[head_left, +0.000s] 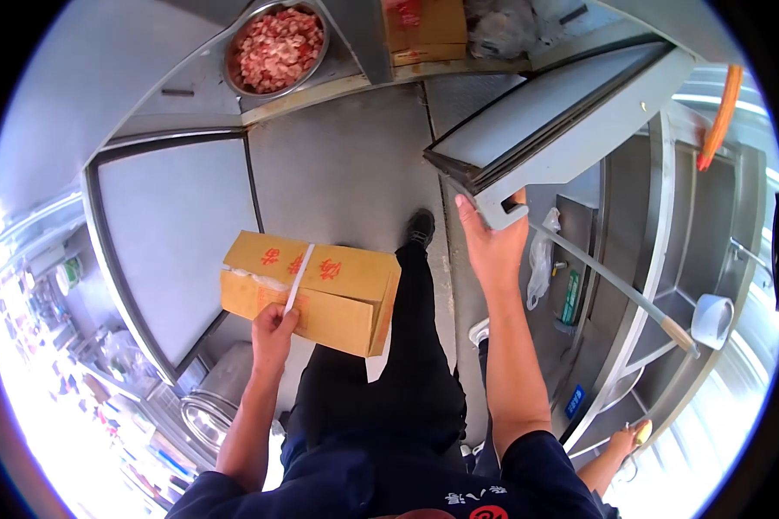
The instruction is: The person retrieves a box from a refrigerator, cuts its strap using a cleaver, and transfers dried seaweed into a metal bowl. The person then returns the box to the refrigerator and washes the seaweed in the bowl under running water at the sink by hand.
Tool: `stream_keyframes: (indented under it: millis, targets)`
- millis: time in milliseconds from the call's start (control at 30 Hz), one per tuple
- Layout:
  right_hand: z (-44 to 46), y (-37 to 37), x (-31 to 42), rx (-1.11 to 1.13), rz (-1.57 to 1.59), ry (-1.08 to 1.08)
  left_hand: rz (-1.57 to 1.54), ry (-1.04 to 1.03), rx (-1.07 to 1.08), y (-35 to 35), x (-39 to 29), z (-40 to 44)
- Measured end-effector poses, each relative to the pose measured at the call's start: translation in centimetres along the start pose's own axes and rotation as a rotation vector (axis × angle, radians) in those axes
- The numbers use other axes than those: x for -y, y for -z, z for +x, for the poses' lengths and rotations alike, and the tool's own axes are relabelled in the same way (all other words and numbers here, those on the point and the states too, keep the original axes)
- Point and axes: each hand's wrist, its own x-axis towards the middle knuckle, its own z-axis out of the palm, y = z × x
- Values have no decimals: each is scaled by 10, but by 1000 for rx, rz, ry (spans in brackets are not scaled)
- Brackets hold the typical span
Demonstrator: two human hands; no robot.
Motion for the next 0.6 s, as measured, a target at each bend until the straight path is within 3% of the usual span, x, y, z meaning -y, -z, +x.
stream_keyframes:
  millis: [133, 267, 600]
  targets:
    - [15, -20, -1, -14, -18, 86, -30, 16, -22, 4, 8, -5]
    - [42, -41, 4, -3, -167, 304, -20, 25, -46, 12, 17, -11]
    - [142, -98, 53, 125, -374, 310, -71, 31, -121, 27, 35, -26]
